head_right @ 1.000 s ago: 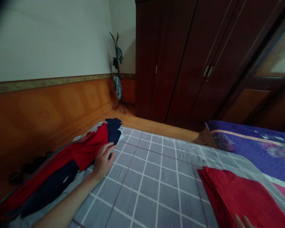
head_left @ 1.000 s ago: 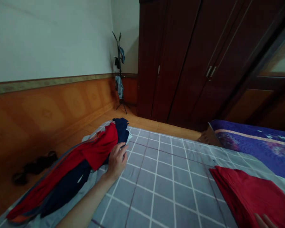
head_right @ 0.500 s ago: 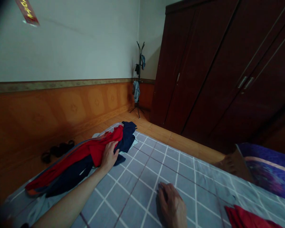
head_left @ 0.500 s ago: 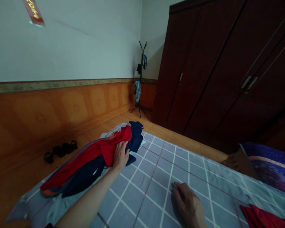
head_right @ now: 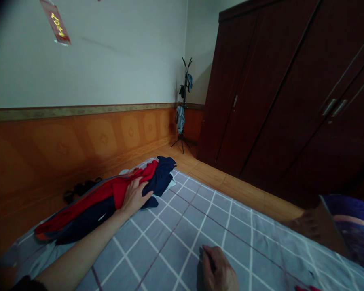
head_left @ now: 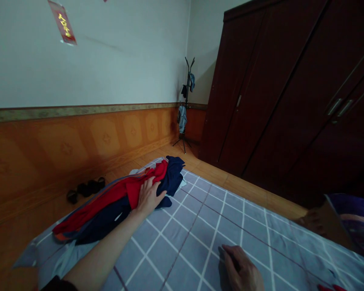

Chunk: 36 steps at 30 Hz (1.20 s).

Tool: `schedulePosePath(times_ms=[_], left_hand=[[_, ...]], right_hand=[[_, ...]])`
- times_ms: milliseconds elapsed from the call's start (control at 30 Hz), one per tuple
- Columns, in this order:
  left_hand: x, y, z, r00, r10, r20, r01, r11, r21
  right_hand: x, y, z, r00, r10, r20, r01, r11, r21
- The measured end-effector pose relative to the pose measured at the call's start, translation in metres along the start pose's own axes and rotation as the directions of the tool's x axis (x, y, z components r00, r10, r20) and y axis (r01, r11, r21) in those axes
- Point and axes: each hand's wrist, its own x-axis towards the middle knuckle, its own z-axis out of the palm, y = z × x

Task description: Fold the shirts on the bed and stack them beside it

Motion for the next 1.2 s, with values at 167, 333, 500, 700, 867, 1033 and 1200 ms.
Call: schedulePosePath(times_ms=[167, 333, 500, 700, 867, 1033, 1200], left_hand=[[0.000, 0.004, 0.000, 0.998, 0.003, 0.057, -0.013, 0.987, 0.160], [0.013, 0.021, -0.025, 0.996, 0.073, -0.054, -0.068, 0.994, 0.082], [0.024, 0.050, -0.053, 0.998, 0.055, -0.025, -0.058, 0.985, -0.160], [0.014, 0.051, -0.041, 0.959, -0.028, 0.282, 0.083, 0.979, -0.184], [-0.004, 0.066, -0.028, 0.848, 0.022, 0.530, 0.119, 0.966, -0.229], [-0.004, 0.106, -0.073, 0.617, 0.346, 0.707, 0.187, 0.808, -0.559], [0.003, 0.117, -0.103, 0.458, 0.581, 0.673, 0.309, 0.606, -0.733]], right_hand=[[0.001, 0.005, 0.002, 1.000, -0.016, 0.006, 0.016, 1.000, 0.014], [0.003, 0.008, 0.002, 1.000, -0.013, 0.006, 0.012, 1.000, 0.018], [0.002, 0.001, 0.001, 1.000, -0.027, 0.004, 0.027, 0.999, 0.031], [0.000, -0.014, -0.003, 0.999, 0.029, -0.046, -0.026, 0.998, 0.062], [0.001, -0.017, -0.005, 0.998, 0.053, -0.021, -0.052, 0.997, 0.062], [-0.002, -0.020, -0.002, 0.990, 0.139, -0.028, -0.137, 0.989, 0.052], [-0.007, -0.029, 0.000, 0.991, 0.125, -0.040, -0.125, 0.992, -0.011]])
